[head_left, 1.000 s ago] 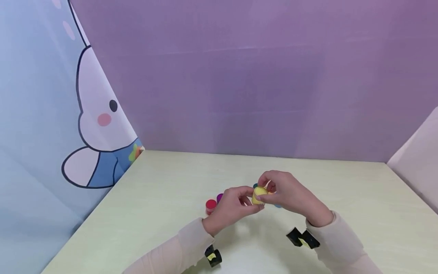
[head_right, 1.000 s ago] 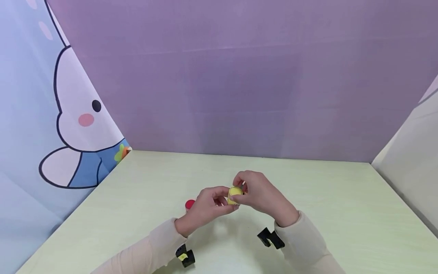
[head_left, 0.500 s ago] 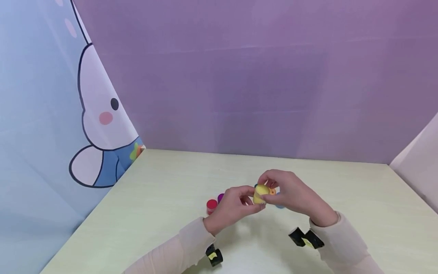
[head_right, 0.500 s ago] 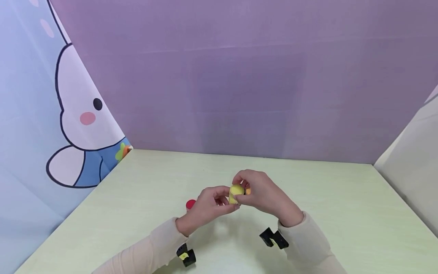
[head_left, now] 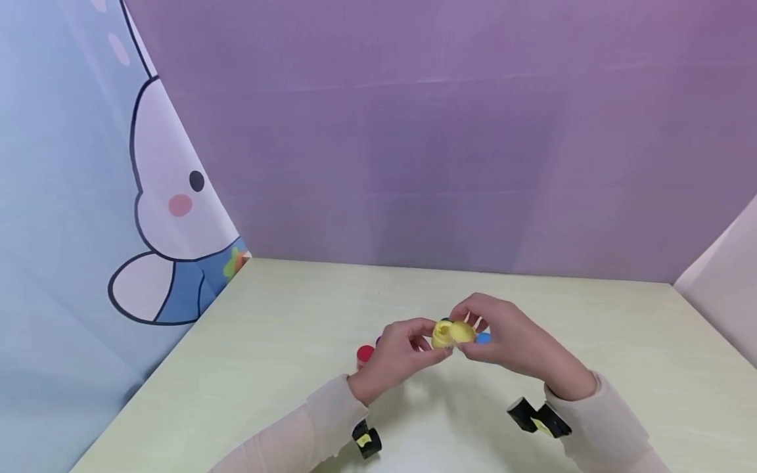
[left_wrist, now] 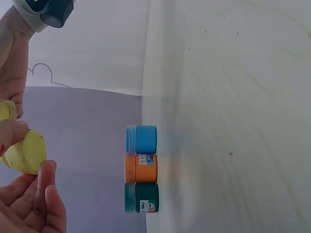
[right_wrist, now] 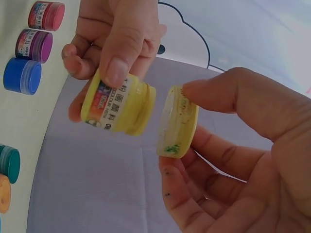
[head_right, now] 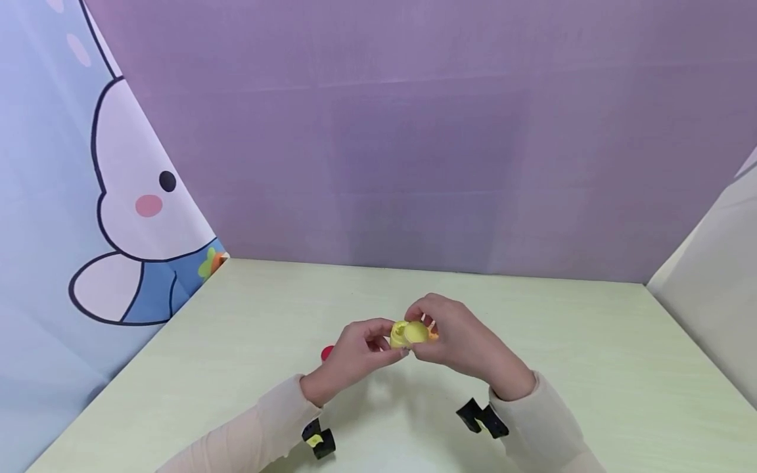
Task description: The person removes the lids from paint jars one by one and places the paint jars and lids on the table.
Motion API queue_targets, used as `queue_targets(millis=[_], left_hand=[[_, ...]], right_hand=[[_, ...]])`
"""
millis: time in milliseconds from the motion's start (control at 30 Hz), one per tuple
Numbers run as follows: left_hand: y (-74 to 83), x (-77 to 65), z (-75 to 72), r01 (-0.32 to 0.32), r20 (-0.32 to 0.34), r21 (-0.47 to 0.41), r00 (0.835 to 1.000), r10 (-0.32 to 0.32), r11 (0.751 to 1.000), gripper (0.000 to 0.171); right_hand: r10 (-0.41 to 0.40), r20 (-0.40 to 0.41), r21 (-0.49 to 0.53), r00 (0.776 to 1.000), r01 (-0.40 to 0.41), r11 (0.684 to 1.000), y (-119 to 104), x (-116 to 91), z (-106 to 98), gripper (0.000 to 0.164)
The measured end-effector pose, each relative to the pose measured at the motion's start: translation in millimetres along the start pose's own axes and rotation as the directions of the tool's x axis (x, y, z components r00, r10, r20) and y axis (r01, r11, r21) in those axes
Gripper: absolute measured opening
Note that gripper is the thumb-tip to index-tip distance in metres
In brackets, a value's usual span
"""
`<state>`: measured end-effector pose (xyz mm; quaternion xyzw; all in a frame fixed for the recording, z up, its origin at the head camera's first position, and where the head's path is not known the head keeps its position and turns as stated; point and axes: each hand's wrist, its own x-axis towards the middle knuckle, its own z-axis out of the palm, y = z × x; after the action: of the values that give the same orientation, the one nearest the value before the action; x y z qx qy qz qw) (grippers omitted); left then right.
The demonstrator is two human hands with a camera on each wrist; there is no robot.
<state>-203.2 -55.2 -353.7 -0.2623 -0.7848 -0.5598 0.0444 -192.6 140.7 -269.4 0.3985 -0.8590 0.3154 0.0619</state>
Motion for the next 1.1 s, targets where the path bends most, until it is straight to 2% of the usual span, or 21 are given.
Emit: queue_targets(millis=[467,667,800,1000,1100], left_hand=[[0.6,3.7,-4.0,0.023,-0.003,0.013,1.0,-0.023,1.0,0.028],[1.9,3.6,-5.9,0.003,-0.009,0.029,1.0,-0.003,1.0,0.027],[1.8,2.7,-7.1,0.025,-0.011,0.036,1.0,-0.025,0.999,0.028],[1.4,2.9,-6.8,0.055,-0.016,0.043,0.998,-0.054,0.998,0.03],[1.9,3.4,-6.3,0.069,-0.018,0.035,0.997,-0.068,0.997,0.031]], right_hand=[[-0.057,0.135,-0.026,0.989,0.061,0.998,-1,-15,3,0.023],[-0.002,0.244,-0.022,0.97,0.008,1.0,-1,-18,6,0.021],[0.05,0.307,-0.016,0.95,-0.047,0.999,2,-20,13,0.022],[0.142,0.437,-0.037,0.888,-0.14,0.989,9,-24,31,0.022],[0.157,0.443,-0.063,0.883,-0.144,0.988,11,-25,42,0.023]])
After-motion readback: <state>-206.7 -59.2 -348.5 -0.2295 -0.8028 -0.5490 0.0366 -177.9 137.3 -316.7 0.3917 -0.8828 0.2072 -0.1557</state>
